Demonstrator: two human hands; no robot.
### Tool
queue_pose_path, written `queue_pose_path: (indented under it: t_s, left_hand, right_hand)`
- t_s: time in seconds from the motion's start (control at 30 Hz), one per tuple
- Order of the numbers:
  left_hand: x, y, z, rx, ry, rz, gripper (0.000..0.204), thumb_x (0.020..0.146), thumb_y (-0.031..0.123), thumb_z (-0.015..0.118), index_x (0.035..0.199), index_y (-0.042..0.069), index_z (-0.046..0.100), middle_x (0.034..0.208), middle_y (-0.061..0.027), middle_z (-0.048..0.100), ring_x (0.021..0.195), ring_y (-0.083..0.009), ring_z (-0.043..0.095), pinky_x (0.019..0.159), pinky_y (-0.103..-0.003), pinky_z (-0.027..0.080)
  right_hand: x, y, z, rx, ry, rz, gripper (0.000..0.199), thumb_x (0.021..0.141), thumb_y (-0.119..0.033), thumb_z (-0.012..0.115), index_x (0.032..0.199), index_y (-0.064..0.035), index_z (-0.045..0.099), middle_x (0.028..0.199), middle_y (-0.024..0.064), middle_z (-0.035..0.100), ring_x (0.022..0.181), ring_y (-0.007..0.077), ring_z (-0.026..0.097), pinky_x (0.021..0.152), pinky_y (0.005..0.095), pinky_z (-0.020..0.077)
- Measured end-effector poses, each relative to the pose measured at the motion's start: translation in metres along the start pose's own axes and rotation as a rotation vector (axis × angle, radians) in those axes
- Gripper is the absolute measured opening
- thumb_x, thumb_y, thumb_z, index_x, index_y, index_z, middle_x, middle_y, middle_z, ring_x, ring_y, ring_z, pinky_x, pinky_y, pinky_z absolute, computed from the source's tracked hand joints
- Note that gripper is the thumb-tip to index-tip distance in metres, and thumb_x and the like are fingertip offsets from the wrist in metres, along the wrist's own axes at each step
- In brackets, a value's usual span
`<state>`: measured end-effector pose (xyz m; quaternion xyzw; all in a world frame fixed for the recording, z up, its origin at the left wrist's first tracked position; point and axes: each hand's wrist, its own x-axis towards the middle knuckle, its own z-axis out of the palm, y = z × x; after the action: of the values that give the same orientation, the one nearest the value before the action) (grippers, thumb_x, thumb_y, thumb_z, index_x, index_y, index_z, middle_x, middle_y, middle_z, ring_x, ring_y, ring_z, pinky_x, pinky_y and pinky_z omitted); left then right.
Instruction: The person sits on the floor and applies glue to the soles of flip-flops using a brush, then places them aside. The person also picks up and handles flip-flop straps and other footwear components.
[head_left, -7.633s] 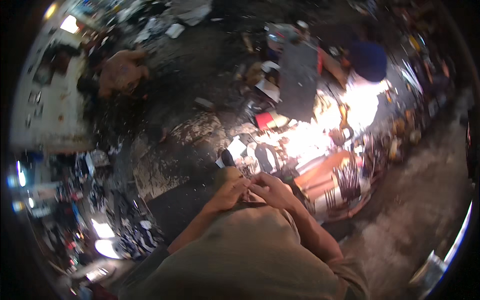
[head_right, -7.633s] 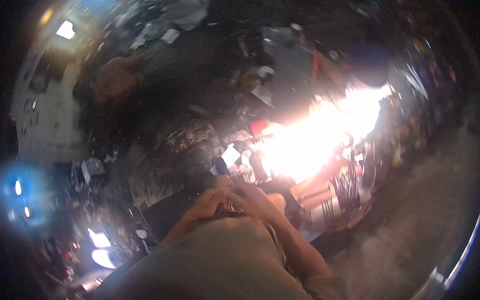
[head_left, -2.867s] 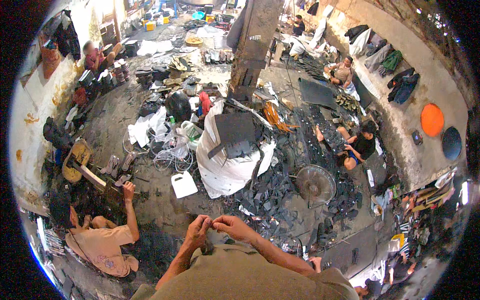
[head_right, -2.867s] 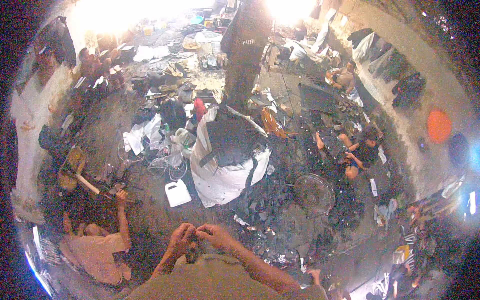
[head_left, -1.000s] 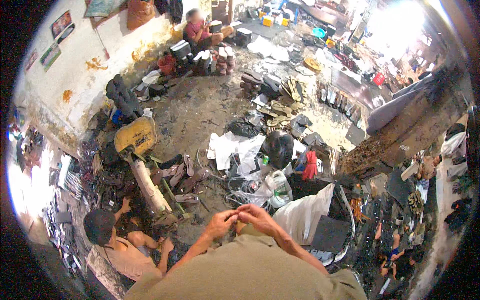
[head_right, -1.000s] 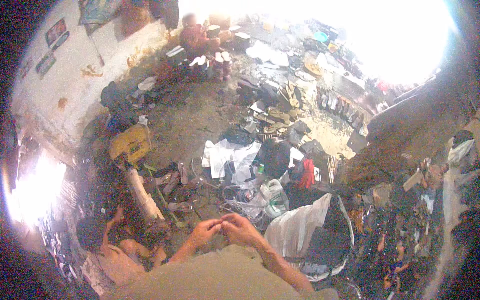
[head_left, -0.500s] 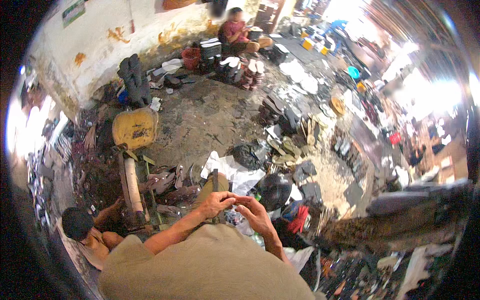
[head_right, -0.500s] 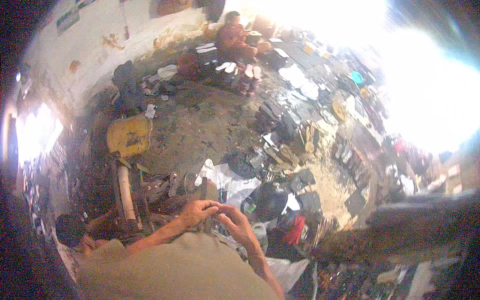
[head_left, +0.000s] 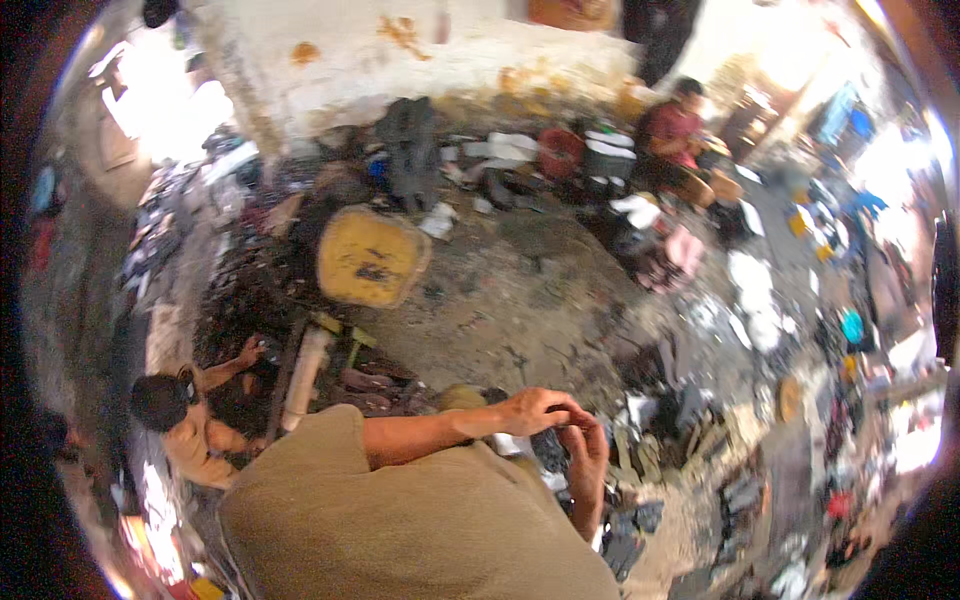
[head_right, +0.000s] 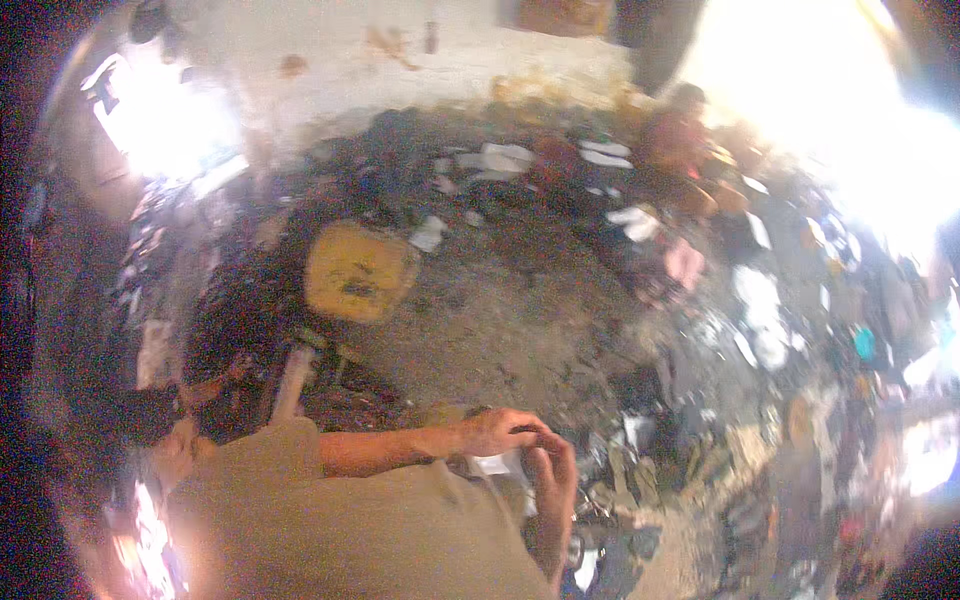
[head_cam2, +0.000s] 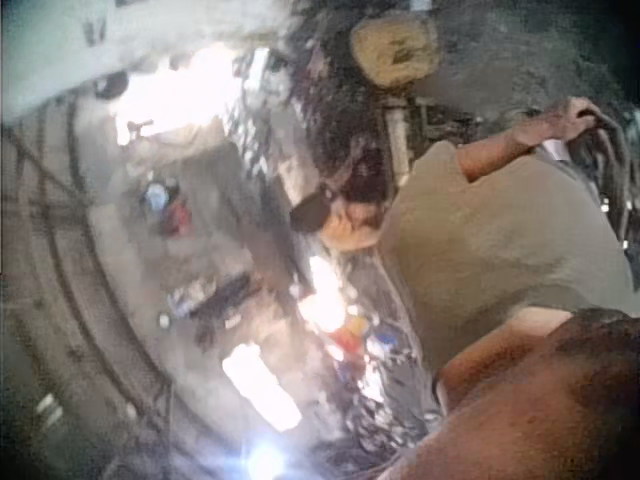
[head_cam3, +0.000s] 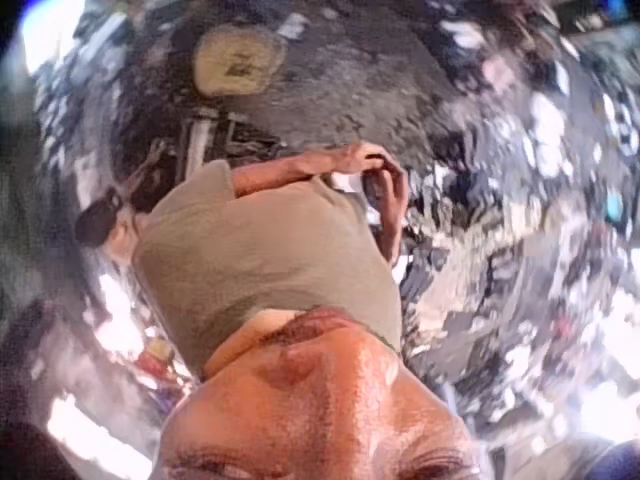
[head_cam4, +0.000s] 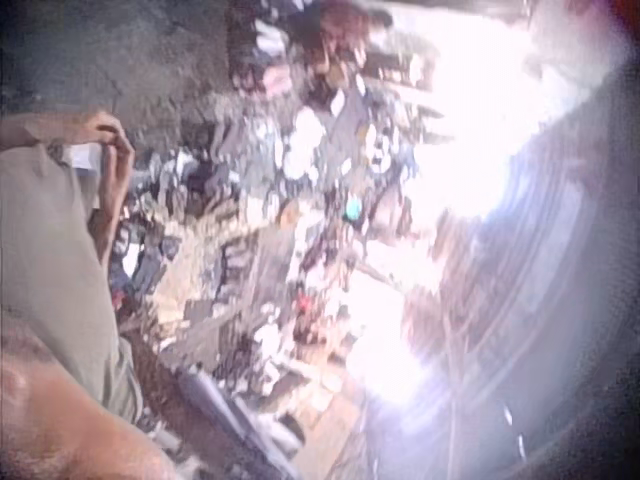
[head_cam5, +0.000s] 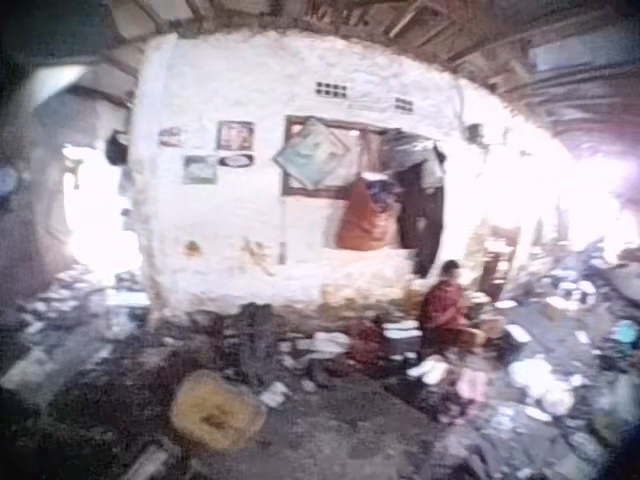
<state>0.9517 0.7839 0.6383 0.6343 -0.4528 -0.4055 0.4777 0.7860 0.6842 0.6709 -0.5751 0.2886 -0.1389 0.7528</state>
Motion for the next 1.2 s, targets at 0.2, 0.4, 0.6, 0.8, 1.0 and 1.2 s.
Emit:
queue_pose_path:
  t_s: [0.2,0.4,0.6,0.8,1.0,1.2]
  left_hand:
    - [0.057,-0.003,-0.053,-0.158,0.252,-0.113,0.035,0.101,0.029,0.061,0.125,0.004,0.068,0.112,-0.0117,0.074,0.104,-0.0202,0.068,0.092,-0.037,0.053]
    - [0.160,-0.007,-0.074,-0.116,0.395,-0.177,0.035,0.099,0.031,0.065,0.119,0.003,0.071,0.105,-0.0118,0.076,0.098,-0.0204,0.070,0.087,-0.035,0.053]
    - [0.323,0.015,-0.066,0.050,0.221,-0.254,0.032,0.101,0.026,0.066,0.122,0.002,0.072,0.113,-0.0103,0.075,0.101,-0.0176,0.069,0.090,-0.033,0.054]
    - [0.522,0.080,-0.016,-0.081,-0.124,-0.310,0.028,0.102,0.020,0.065,0.118,-0.003,0.067,0.104,-0.0049,0.071,0.096,-0.0111,0.064,0.087,-0.028,0.053]
    - [0.679,0.105,0.051,-0.055,-0.398,-0.267,0.027,0.100,0.020,0.067,0.117,0.000,0.068,0.099,-0.0027,0.071,0.090,-0.0099,0.063,0.085,-0.027,0.051]
    - [0.848,0.113,0.113,0.134,-0.651,-0.166,0.026,0.102,0.018,0.065,0.116,-0.003,0.067,0.097,-0.0021,0.070,0.088,-0.0093,0.062,0.081,-0.025,0.051]
  right_hand:
    - [0.122,-0.052,-0.006,-0.194,-0.317,-0.090,0.035,0.102,-0.020,0.065,0.128,0.0024,0.060,0.119,0.0082,0.066,0.112,0.0168,0.060,0.100,0.0330,0.0467]
    - [0.232,-0.081,-0.068,-0.061,-0.437,0.044,0.032,0.100,-0.013,0.062,0.129,0.0019,0.060,0.122,0.0114,0.067,0.113,0.0207,0.063,0.099,0.0363,0.0508]
    - [0.332,-0.094,-0.191,-0.035,-0.412,0.027,0.038,0.101,-0.021,0.066,0.133,-0.0008,0.059,0.130,0.0096,0.067,0.121,0.0195,0.061,0.105,0.0360,0.0476]
    - [0.372,-0.167,-0.343,0.158,-0.113,-0.014,0.043,0.104,-0.029,0.062,0.135,0.0002,0.054,0.125,0.0099,0.067,0.116,0.0182,0.062,0.102,0.0356,0.0475]
    - [0.388,-0.196,-0.460,0.200,0.137,-0.094,0.043,0.104,-0.030,0.062,0.135,-0.0010,0.054,0.127,0.0117,0.067,0.118,0.0178,0.060,0.103,0.0355,0.0467]
    - [0.444,-0.202,-0.561,0.316,0.432,-0.189,0.040,0.105,-0.022,0.062,0.136,-0.0001,0.053,0.125,0.0102,0.065,0.116,0.0165,0.060,0.104,0.0338,0.0461]
